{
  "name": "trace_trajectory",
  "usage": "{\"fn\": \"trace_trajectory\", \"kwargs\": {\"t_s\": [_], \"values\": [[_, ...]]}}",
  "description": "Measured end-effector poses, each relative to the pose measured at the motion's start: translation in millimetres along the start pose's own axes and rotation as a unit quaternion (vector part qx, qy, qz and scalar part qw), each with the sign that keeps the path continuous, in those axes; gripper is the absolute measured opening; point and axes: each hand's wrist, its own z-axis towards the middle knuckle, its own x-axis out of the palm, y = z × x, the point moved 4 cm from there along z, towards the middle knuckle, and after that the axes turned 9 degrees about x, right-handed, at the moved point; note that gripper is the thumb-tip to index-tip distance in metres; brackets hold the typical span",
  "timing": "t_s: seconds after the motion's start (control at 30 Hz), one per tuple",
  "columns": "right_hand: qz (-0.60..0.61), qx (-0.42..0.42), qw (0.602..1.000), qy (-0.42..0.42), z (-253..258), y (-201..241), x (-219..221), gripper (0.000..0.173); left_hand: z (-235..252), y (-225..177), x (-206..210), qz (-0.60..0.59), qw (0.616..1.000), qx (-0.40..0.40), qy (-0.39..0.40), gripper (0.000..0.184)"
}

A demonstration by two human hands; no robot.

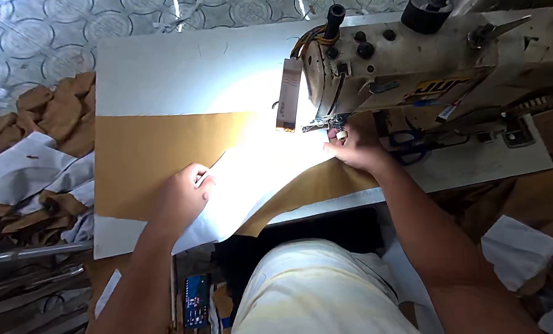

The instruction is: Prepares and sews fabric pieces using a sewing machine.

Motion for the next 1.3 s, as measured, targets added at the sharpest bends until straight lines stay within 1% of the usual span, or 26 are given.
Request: {"fn": "trace_trajectory", "kwargs": {"t_s": [0.1,0.23,0.3,0.37,0.47,0.57,0.67,0.77,0.8,0.83,0.9,0.93,0.97,1.0,1.07,1.13,1.17,1.23,1.3], "values": [[-0.057,0.007,0.998,0.016,1.9,3.9,-0.3,0.042,-1.3,2.1,-3.4,0.007,1.000,-0.005,0.011,0.019],[-0.063,0.019,0.997,0.047,4.2,5.8,-2.2,0.047,2.9,6.0,-3.5,0.014,0.999,-0.004,0.031,0.021],[-0.068,0.021,0.996,0.056,5.8,5.5,-2.6,0.045,6.5,7.8,-2.8,0.013,1.000,0.002,0.026,0.021],[-0.075,0.015,0.996,0.041,8.5,4.2,-2.6,0.042,10.7,8.3,-3.0,0.014,1.000,0.001,0.022,0.020],[-0.093,0.019,0.996,0.007,9.4,5.1,-3.1,0.042,15.5,7.9,-4.3,0.018,1.000,-0.003,0.020,0.021],[-0.121,0.032,0.992,-0.026,10.8,8.9,-2.9,0.044,19.7,7.4,-8.0,0.003,1.000,-0.010,-0.003,0.020],[-0.183,0.050,0.980,-0.060,16.6,18.2,-0.1,0.054,29.4,7.8,-13.6,-0.004,0.999,0.000,-0.036,0.025],[-0.233,0.060,0.969,-0.061,22.8,22.9,1.8,0.057,39.5,9.8,-19.5,-0.002,0.997,0.022,-0.073,0.032],[-0.235,0.045,0.968,-0.072,20.5,22.8,0.5,0.056,40.7,10.7,-21.6,-0.005,0.996,0.033,-0.079,0.034],[-0.233,0.002,0.966,-0.111,16.7,19.9,-0.9,0.054,40.6,12.7,-24.0,-0.010,0.995,0.049,-0.081,0.036],[-0.196,-0.132,0.949,-0.207,2.2,13.6,-2.8,0.052,33.0,20.0,-28.5,-0.025,0.995,0.072,-0.067,0.045],[-0.173,-0.203,0.935,-0.233,-6.2,13.0,-3.1,0.050,26.4,25.8,-30.2,-0.033,0.995,0.077,-0.052,0.053],[-0.150,-0.261,0.923,-0.241,-13.7,13.9,-2.8,0.047,19.3,34.0,-30.6,-0.037,0.996,0.078,-0.038,0.062],[-0.141,-0.298,0.916,-0.229,-18.7,14.7,-1.2,0.044,12.3,42.6,-29.9,-0.039,0.996,0.077,-0.029,0.070],[-0.158,-0.294,0.931,-0.150,-17.7,13.7,4.8,0.048,-0.8,57.2,-29.0,-0.035,0.996,0.075,-0.025,0.085],[-0.144,-0.301,0.936,-0.109,-11.9,11.3,10.2,0.047,-12.1,63.3,-29.0,-0.025,0.996,0.075,-0.039,0.097],[-0.137,-0.305,0.937,-0.097,-8.8,9.5,12.6,0.044,-16.2,65.9,-28.6,-0.018,0.996,0.072,-0.045,0.099],[-0.160,-0.303,0.935,-0.091,-4.3,6.2,15.8,0.042,-20.1,70.9,-27.0,-0.005,0.996,0.056,-0.066,0.094],[-0.204,-0.288,0.930,-0.103,-2.4,2.5,17.9,0.043,-19.4,71.7,-25.7,0.016,0.994,0.045,-0.094,0.081]]}}
